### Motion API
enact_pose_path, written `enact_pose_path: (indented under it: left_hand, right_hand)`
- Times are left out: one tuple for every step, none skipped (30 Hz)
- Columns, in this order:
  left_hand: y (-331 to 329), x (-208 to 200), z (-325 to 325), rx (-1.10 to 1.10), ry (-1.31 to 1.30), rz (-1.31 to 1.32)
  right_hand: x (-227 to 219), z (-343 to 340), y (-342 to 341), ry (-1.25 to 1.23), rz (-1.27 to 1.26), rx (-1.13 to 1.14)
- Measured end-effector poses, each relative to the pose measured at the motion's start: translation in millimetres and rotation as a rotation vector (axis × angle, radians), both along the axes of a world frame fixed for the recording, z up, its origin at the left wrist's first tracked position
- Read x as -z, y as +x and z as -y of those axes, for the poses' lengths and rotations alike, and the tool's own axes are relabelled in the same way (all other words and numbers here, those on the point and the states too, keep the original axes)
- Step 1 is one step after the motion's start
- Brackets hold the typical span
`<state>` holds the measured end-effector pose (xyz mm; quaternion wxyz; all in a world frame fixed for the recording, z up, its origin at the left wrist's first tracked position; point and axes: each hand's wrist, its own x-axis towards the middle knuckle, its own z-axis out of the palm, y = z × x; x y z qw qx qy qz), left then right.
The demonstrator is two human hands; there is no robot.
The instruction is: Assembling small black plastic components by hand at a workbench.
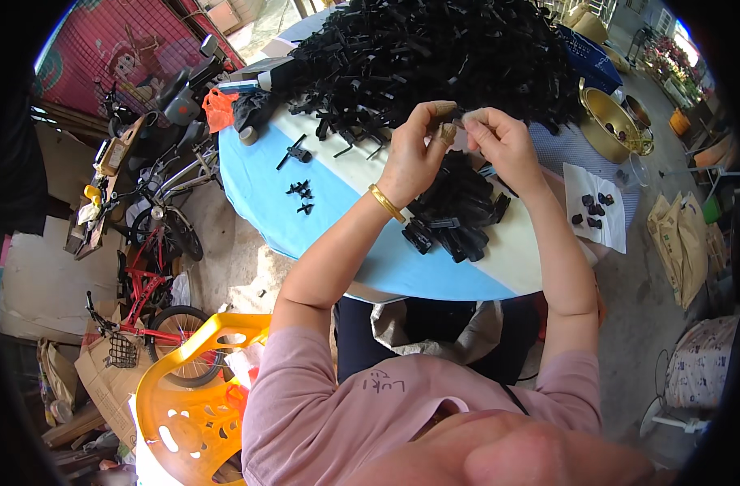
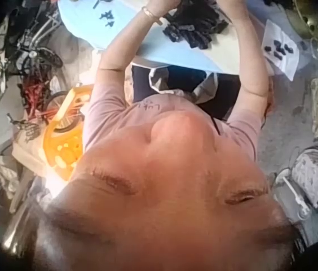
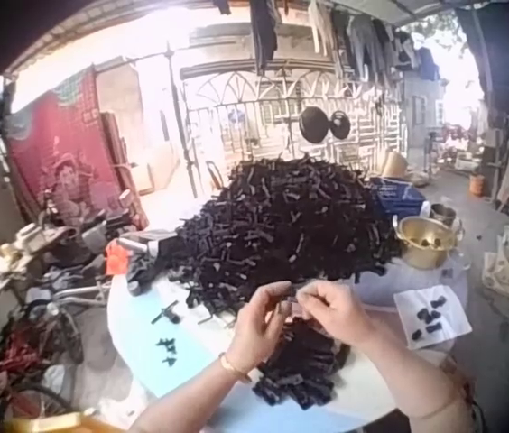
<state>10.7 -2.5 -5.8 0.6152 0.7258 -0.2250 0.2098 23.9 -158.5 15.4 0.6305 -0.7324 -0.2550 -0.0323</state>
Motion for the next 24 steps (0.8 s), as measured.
enact_pose_path:
  left_hand:
    - [-1,0,1,-0.002,0.0,0.0]
    - [-2,0,1,-0.036,0.035,0.041]
    - [-3,-1,1,-0.07,0.069,0.081]
    - [-4,-3,2,-0.07,0.069,0.081]
    - [-6,-6,2,-0.08,0.038,0.079]
    - [-7,-7,3,-0.089,0.007,0.076]
    - [-7,-6,2,-0.09,0.006,0.075]
    - [-7,-6,1,-0.09,0.002,0.064]
    - [-7,-6,0,-0.09,-0.002,0.054]
    - [-7,-6,0,-0.092,-0.002,0.054]
    - [-5,-5,0,-0.119,0.037,0.171]
    - [-5,-5,0,-0.145,0.076,0.288]
    - [-6,-5,-1,-0.146,0.077,0.286]
    - [-6,-7,-2,-0.18,0.152,0.341]
    - [-6,-9,-2,-0.214,0.226,0.396]
    - [-5,-7,0,-0.208,0.225,0.398]
    - [-5,-6,3,-0.113,0.064,0.227]
    - [-4,-5,6,-0.016,-0.094,0.053]
    - [-3,-6,5,-0.012,-0.095,0.053]
    - [-6,-17,3,0.121,-0.36,-0.16]
    - [-8,-23,-1,0.252,-0.623,-0.375]
    - [1,-15,-12,0.421,-0.711,-0.436]
    - [1,-16,-13,0.427,-0.711,-0.436]
    - [2,-17,-14,0.49,-0.769,-0.518]
  right_hand:
    - [1,0,0,-0.037,0.068,0.023]
    - [1,0,0,-0.075,0.136,0.047]
    - [1,-1,0,-0.075,0.137,0.047]
    - [1,-1,0,-0.078,0.131,0.047]
    - [1,-1,-1,-0.081,0.125,0.048]
    - [0,-2,-2,-0.082,0.124,0.047]
    - [-1,-4,-5,-0.082,0.084,0.045]
    - [-1,-5,-6,-0.082,0.044,0.042]
    - [-1,-5,-6,-0.082,0.044,0.04]
    - [-1,-4,-5,-0.071,0.005,0.009]
    - [0,-4,-5,-0.059,-0.036,-0.024]
    - [0,-4,-6,-0.058,-0.037,-0.026]
    - [-1,-5,-7,-0.048,-0.093,-0.039]
    - [-2,-4,-7,-0.038,-0.147,-0.047]
    - [-2,-3,-6,-0.037,-0.145,-0.042]
    - [-1,-2,-4,-0.011,-0.138,-0.039]
    - [-1,-2,-3,0.015,-0.131,-0.039]
    - [-2,-2,-4,0.016,-0.131,-0.035]
    - [-4,-4,-5,-0.015,0.039,0.009]
    - [-6,-4,-7,-0.045,0.206,0.052]
    - [-8,-3,-7,-0.046,0.202,0.055]
    - [-9,-2,-7,-0.037,0.316,0.046]
    - [-11,-1,-5,-0.03,0.436,0.039]
    - [-9,1,-5,0.042,0.295,-0.021]
